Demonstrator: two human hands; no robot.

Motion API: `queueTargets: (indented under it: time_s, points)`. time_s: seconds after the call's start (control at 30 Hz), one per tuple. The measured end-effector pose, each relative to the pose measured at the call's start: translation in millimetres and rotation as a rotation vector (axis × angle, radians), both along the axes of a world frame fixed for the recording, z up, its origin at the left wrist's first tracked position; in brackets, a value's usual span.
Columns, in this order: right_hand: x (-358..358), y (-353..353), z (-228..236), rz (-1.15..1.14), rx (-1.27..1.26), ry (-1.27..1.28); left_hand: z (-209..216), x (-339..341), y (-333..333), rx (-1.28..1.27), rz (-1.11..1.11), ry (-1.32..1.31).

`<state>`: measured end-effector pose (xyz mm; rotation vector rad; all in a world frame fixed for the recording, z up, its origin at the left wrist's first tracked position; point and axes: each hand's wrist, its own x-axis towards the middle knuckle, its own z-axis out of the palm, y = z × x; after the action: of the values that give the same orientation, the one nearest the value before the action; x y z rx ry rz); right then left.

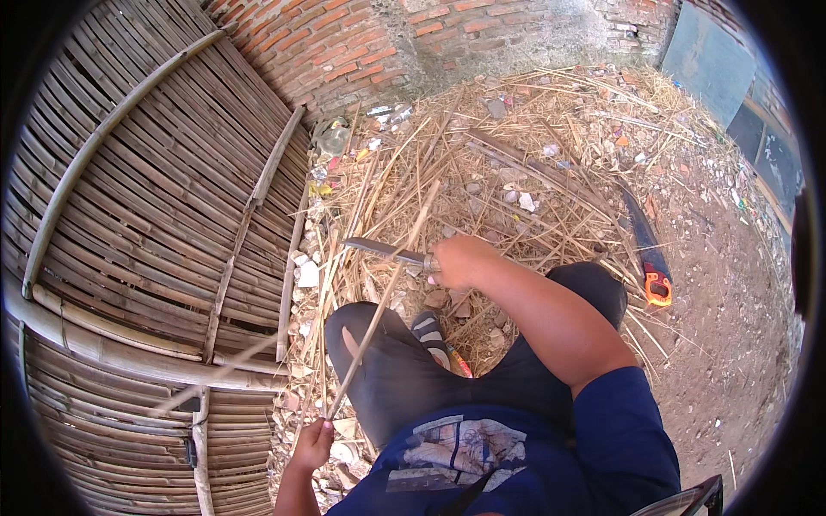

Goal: The person whittles a thin wooden branch, using a large blade to shave off strips of wood and then striking the back of the blade with a hammer to split or notch the wood.

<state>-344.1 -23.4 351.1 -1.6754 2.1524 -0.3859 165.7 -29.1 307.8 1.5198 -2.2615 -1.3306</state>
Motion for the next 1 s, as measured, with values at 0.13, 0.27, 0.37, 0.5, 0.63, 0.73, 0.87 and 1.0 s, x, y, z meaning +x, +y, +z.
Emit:
queueTargets:
  time_s: [0.13, 0.27, 0.37, 0.5, 0.63, 0.73, 0.87, 1.0]
  points:
    - [11, 8, 13, 0.033, -0.012, 0.099, -7, 12, 2, 0.258, 0.11, 0.159]
    - [39, 19, 23, 0.213, -0.105, 0.067, 11, -20, 8, 0.345, 0.067, 0.223]
    - [68, 28, 31, 0.367, -0.132, 0.132, 19, -41, 9, 0.389, 0.06, 0.259]
    - [41, 26, 34, 0.247, -0.138, 0.235, 36, -22, 1, 0.526, 0.134, 0.255]
    - [-21, 13, 42, -0.107, -0.048, 0.242, 57, -3, -10, 0.389, 0.163, 0.203]
    - [-14, 11, 36, -0.167, 0.001, 0.248, 60, -4, -13, 0.418, 0.221, 0.187]
    - [-25, 4, 6, -0.009, -0.026, -0.04, 39, 1, -18, 0.495, 0.173, 0.223]
    - [-15, 5, 3, 0.024, 0.014, -0.039, 22, 2, -14, 0.533, 0.231, 0.224]
